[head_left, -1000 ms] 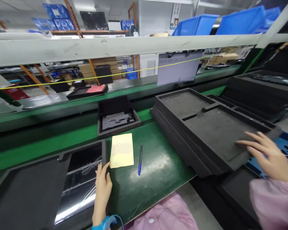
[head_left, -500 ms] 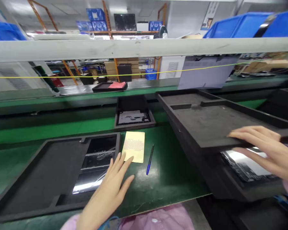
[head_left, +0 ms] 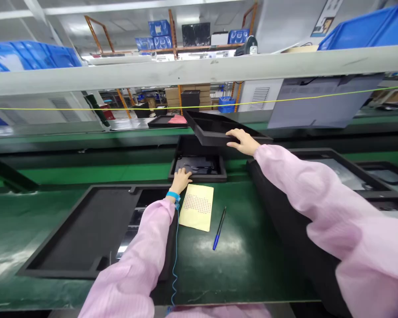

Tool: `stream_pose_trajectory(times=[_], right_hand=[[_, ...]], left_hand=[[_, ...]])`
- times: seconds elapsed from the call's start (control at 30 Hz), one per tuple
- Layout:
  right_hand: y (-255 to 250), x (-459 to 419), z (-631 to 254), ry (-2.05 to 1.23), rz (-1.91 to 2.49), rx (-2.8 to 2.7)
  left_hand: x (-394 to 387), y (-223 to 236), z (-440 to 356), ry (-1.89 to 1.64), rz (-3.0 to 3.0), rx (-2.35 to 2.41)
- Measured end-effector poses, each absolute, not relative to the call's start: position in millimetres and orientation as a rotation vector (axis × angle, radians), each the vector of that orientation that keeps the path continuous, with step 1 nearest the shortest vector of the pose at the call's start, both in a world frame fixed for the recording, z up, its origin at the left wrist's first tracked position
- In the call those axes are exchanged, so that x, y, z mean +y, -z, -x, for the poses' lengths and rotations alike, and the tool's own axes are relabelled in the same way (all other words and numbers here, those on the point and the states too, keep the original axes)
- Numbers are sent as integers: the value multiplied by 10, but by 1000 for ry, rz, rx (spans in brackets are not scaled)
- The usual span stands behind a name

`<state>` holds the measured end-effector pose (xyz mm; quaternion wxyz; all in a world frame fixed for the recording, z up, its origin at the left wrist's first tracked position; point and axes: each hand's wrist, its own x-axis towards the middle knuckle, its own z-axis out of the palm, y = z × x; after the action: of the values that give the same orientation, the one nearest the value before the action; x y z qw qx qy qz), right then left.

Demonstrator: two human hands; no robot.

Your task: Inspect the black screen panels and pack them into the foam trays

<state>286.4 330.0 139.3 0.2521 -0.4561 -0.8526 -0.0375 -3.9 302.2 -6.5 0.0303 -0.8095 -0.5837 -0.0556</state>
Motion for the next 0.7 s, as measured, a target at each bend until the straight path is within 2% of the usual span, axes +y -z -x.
stream_pose_trajectory(times=[0.27,0.47,0.7], right_hand=[[-723,3788,-2498,22,1223,-2179],[-178,3809,-2451,-4,1296,-2037],[138,3681,-2484,-12,1403,-2115]], left_hand=[[3158,46,434,126,2460,-1878],[3188,54,630,121,2425,-1922],[3232,65,1147,109,2379,-2016]])
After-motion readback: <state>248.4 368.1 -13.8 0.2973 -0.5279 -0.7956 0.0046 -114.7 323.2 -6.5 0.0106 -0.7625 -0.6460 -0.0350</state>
